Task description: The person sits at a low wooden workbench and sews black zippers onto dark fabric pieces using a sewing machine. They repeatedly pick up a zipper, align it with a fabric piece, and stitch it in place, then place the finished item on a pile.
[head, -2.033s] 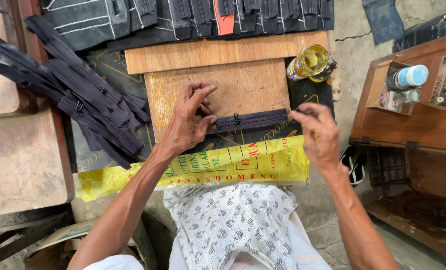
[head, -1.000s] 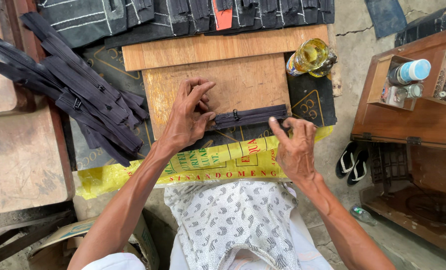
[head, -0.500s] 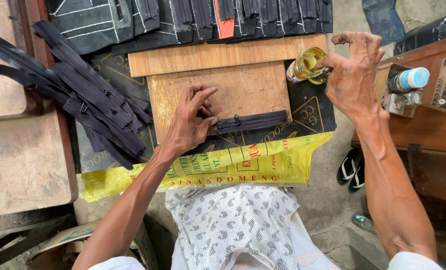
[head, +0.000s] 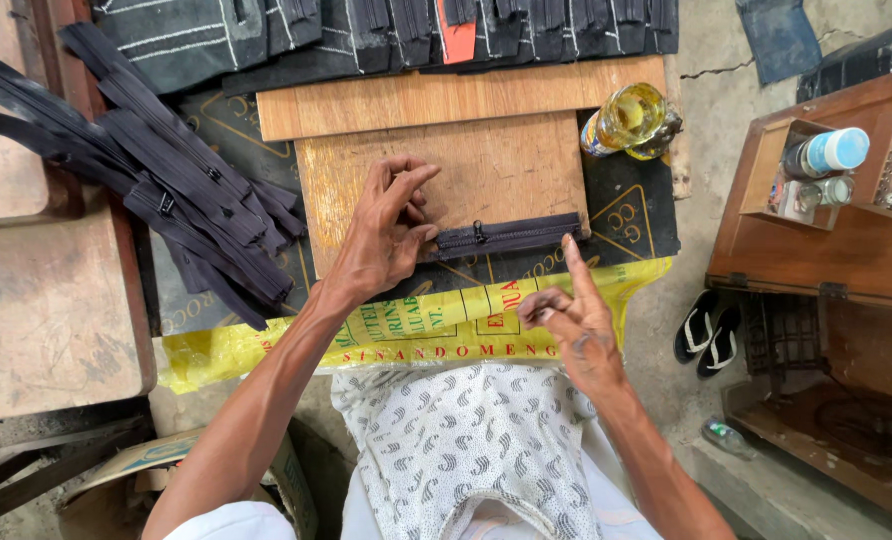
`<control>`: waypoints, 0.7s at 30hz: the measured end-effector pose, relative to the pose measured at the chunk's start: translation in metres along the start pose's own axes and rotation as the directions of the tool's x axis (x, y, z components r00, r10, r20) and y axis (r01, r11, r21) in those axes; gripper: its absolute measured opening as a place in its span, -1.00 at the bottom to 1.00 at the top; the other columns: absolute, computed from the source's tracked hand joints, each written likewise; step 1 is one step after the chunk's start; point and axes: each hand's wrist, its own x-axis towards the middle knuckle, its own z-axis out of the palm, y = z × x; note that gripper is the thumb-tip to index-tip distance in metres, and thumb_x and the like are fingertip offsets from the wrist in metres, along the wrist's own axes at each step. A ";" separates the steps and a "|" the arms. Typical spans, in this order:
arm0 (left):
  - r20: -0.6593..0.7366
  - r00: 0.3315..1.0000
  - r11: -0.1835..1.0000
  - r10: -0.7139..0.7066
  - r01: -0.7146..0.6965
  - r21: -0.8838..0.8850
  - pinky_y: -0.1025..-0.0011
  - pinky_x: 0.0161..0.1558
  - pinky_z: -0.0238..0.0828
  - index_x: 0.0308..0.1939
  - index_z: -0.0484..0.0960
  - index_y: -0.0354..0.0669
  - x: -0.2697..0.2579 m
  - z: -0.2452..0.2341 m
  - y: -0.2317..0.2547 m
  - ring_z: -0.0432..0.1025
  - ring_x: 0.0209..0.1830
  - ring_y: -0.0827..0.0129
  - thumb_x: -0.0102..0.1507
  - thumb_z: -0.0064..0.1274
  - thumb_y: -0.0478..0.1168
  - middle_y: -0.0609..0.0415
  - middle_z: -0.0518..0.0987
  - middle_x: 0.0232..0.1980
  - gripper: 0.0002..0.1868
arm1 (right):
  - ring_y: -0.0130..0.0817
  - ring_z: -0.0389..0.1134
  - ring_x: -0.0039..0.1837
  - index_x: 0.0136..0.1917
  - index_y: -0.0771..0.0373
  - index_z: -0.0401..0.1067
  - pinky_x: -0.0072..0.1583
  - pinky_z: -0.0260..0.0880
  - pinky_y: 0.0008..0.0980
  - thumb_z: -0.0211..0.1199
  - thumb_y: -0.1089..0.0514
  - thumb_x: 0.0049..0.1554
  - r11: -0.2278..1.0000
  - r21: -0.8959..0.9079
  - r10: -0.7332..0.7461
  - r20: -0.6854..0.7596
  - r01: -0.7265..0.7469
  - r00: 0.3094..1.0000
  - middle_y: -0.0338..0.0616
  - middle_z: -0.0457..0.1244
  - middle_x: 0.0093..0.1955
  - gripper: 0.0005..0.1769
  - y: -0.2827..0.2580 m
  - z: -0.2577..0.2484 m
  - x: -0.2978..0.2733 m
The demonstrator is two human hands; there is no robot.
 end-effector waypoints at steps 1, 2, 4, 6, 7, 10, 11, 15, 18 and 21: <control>0.004 1.000 1.000 0.006 -0.006 -0.007 0.43 -0.06 0.57 0.33 0.45 -0.15 0.000 0.000 -0.001 0.44 -0.03 0.34 0.12 0.14 -0.63 -0.07 0.30 0.29 -0.29 | -0.35 0.38 -0.02 0.71 0.06 -0.35 0.06 0.47 -0.30 0.08 0.38 0.10 0.998 0.050 0.032 0.035 -0.034 0.999 0.00 0.33 -0.06 0.05 0.004 0.003 -0.004; 0.007 1.000 1.000 0.013 -0.013 -0.014 0.44 -0.05 0.57 0.33 0.45 -0.16 0.000 -0.001 -0.002 0.43 0.00 0.33 0.12 0.11 -0.64 -0.07 0.29 0.29 -0.30 | -0.35 0.38 -0.02 0.73 0.05 -0.42 0.04 0.46 -0.31 0.07 0.38 0.11 0.998 0.053 0.039 0.052 -0.041 0.998 0.01 0.34 -0.06 0.08 0.004 0.004 -0.004; 0.001 1.000 1.000 0.016 -0.016 -0.013 0.44 -0.03 0.55 0.33 0.45 -0.17 -0.001 -0.001 -0.002 0.42 0.02 0.34 0.16 0.08 -0.64 -0.06 0.30 0.30 -0.34 | -0.35 0.37 -0.04 0.75 0.04 -0.55 0.01 0.44 -0.33 0.04 0.39 0.13 0.997 0.056 0.048 0.090 -0.053 0.995 0.04 0.34 -0.06 0.14 0.004 0.005 0.000; -0.017 1.000 1.000 0.004 -0.004 0.001 0.44 -0.01 0.51 0.34 0.46 -0.19 -0.002 -0.002 -0.003 0.41 0.01 0.37 0.24 0.07 -0.61 -0.03 0.32 0.30 -0.41 | -0.36 0.38 -0.04 0.74 0.02 -0.58 -0.02 0.46 -0.33 0.04 0.36 0.13 0.997 0.046 0.054 0.090 -0.058 0.994 0.03 0.34 -0.07 0.14 0.003 0.008 0.001; -0.029 1.000 1.000 0.004 -0.004 -0.027 0.46 0.00 0.52 0.35 0.45 -0.20 -0.002 -0.001 -0.004 0.41 0.02 0.38 0.25 0.04 -0.61 -0.02 0.31 0.31 -0.42 | -0.36 0.39 -0.04 0.73 0.01 -0.60 -0.03 0.46 -0.34 0.05 0.34 0.13 0.997 0.040 0.058 0.091 -0.062 0.994 0.03 0.34 -0.08 0.14 0.002 0.010 0.002; -0.058 0.998 0.994 -0.017 0.011 -0.105 0.50 0.01 0.53 0.36 0.44 -0.23 -0.002 -0.001 -0.007 0.43 0.03 0.44 0.28 -0.01 -0.60 0.00 0.30 0.32 -0.44 | -0.36 0.40 -0.12 0.69 -0.01 -0.64 -0.08 0.48 -0.34 0.01 0.36 0.12 0.998 0.013 0.067 0.096 -0.068 0.993 0.01 0.36 -0.12 0.13 -0.001 0.019 0.003; -0.062 0.997 0.991 -0.035 0.027 -0.129 0.51 -0.02 0.53 0.36 0.45 -0.23 -0.002 -0.001 -0.008 0.43 0.01 0.46 0.28 -0.02 -0.59 0.01 0.30 0.32 -0.44 | -0.37 0.38 -0.14 0.70 -0.01 -0.63 -0.09 0.47 -0.35 -0.01 0.37 0.12 0.995 -0.054 0.091 0.099 -0.086 0.991 0.00 0.35 -0.14 0.13 -0.003 0.024 0.003; -0.076 0.996 0.988 -0.047 0.035 -0.152 0.54 -0.09 0.49 0.36 0.46 -0.23 -0.002 -0.001 -0.008 0.42 -0.02 0.49 0.28 -0.01 -0.61 0.02 0.30 0.32 -0.44 | -0.43 0.32 -0.22 0.72 -0.01 -0.58 -0.12 0.42 -0.40 -0.10 0.44 0.08 0.949 -0.286 0.169 0.121 -0.128 0.978 -0.04 0.33 -0.23 0.12 -0.008 0.043 0.001; -0.074 0.996 0.981 -0.050 0.035 -0.190 0.56 -0.11 0.51 0.36 0.45 -0.23 -0.002 0.000 -0.008 0.42 -0.02 0.50 0.28 -0.01 -0.61 0.03 0.28 0.32 -0.44 | -0.44 0.36 -0.25 0.71 0.00 -0.50 -0.11 0.44 -0.42 -0.13 0.49 0.00 0.837 -0.540 0.173 0.121 -0.082 0.977 -0.10 0.34 -0.29 0.13 -0.013 0.061 0.002; -0.078 0.996 0.980 -0.036 0.020 -0.198 0.57 -0.10 0.51 0.37 0.44 -0.24 -0.002 0.000 -0.009 0.41 -0.01 0.50 0.28 -0.01 -0.62 0.03 0.27 0.33 -0.43 | -0.34 0.40 -0.30 0.70 0.03 -0.42 -0.11 0.45 -0.36 -0.09 0.50 -0.03 0.700 -0.714 0.135 0.140 0.006 0.981 -0.10 0.32 -0.38 0.13 -0.019 0.077 0.002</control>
